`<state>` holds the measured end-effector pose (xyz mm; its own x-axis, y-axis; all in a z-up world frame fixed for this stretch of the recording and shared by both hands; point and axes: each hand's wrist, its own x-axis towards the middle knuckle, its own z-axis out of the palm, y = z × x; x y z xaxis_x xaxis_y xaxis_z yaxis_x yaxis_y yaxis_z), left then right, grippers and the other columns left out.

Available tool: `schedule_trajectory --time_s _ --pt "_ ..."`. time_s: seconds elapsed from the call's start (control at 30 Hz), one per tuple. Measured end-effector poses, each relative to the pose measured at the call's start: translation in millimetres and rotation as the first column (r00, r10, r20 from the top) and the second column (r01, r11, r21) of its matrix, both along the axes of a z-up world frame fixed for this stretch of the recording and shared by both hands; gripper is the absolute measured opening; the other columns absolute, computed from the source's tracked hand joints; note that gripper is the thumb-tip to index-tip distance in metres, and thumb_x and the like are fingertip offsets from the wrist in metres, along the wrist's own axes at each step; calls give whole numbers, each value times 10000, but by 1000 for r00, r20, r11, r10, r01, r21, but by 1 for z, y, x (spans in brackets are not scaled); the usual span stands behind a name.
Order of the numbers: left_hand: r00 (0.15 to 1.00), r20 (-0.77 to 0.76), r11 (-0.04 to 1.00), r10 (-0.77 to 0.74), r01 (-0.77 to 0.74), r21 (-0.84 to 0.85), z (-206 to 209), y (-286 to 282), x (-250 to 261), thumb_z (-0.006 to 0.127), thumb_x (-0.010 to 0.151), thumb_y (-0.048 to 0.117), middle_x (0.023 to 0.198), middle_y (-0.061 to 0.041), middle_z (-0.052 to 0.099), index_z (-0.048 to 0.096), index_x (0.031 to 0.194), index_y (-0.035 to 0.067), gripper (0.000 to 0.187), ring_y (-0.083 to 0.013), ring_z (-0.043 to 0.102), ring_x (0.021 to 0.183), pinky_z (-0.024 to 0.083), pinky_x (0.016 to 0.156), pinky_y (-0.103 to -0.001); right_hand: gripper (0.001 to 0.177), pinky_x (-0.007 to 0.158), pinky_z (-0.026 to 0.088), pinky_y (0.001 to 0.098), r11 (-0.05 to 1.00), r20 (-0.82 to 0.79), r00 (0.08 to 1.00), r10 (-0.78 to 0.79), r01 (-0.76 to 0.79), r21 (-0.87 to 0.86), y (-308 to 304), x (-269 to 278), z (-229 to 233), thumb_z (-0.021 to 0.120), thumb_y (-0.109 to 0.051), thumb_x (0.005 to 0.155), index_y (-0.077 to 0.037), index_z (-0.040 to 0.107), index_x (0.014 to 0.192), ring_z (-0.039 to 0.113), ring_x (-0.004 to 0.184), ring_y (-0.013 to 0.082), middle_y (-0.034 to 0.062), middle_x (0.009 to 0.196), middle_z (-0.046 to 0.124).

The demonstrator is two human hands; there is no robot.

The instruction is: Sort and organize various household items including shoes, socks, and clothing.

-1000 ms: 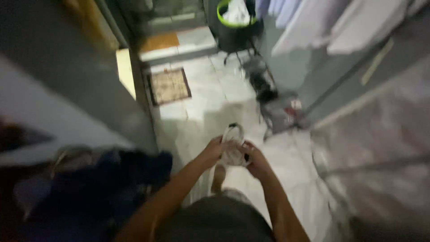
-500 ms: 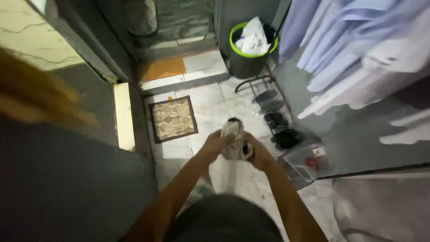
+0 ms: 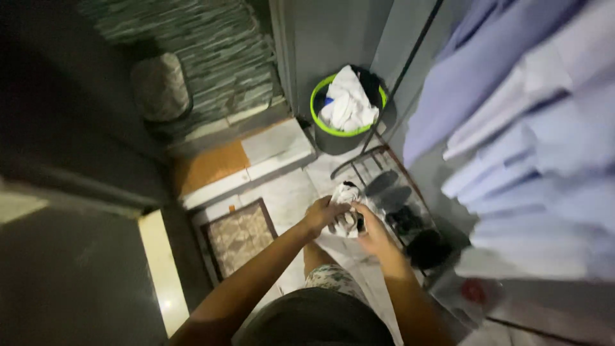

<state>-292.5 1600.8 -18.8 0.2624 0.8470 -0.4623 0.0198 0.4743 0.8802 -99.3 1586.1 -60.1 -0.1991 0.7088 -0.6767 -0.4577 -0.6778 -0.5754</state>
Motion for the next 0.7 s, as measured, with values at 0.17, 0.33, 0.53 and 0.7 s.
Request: schedule_trajectory --time_s 0.17,0.33,0.53,0.7 --pt "975 218 1000 28 -27 -10 -65 189 -13 684 943 287 900 -102 722 597 1214 117 331 -158 622 645 493 540 -305 503 759 564 394 906 19 999 38 -43 421 197 -6 -64 707 -407 942 -110 552 1318 657 880 212 65 1058 675" --pt "980 -63 846 190 -131 517 -127 298 -59 654 1120 304 1275 -79 643 498 1473 -33 512 -127 581 1073 459 893 -289 773 816 429 632 998 381 924 3 21 -60 315 -23 2 556 -614 996 -288 300 1648 443 1201 320 77 1439 436" --pt "979 89 977 182 -169 -132 -147 328 -78 684 889 211 1029 -62 715 538 1347 67 502 -171 531 798 436 698 -341 709 967 551 589 993 495 861 -118 96 69 338 -20 -44 685 -302 872 -209 385 1508 540 1300 276 60 1427 499" --pt "978 203 990 -55 80 -116 -210 300 -67 596 961 255 1062 -39 711 654 1209 42 332 -146 600 842 518 739 -311 426 920 561 477 948 120 954 -273 245 204 269 -15 -146 664 -259 1015 -14 503 1325 586 1139 311 119 1206 587"
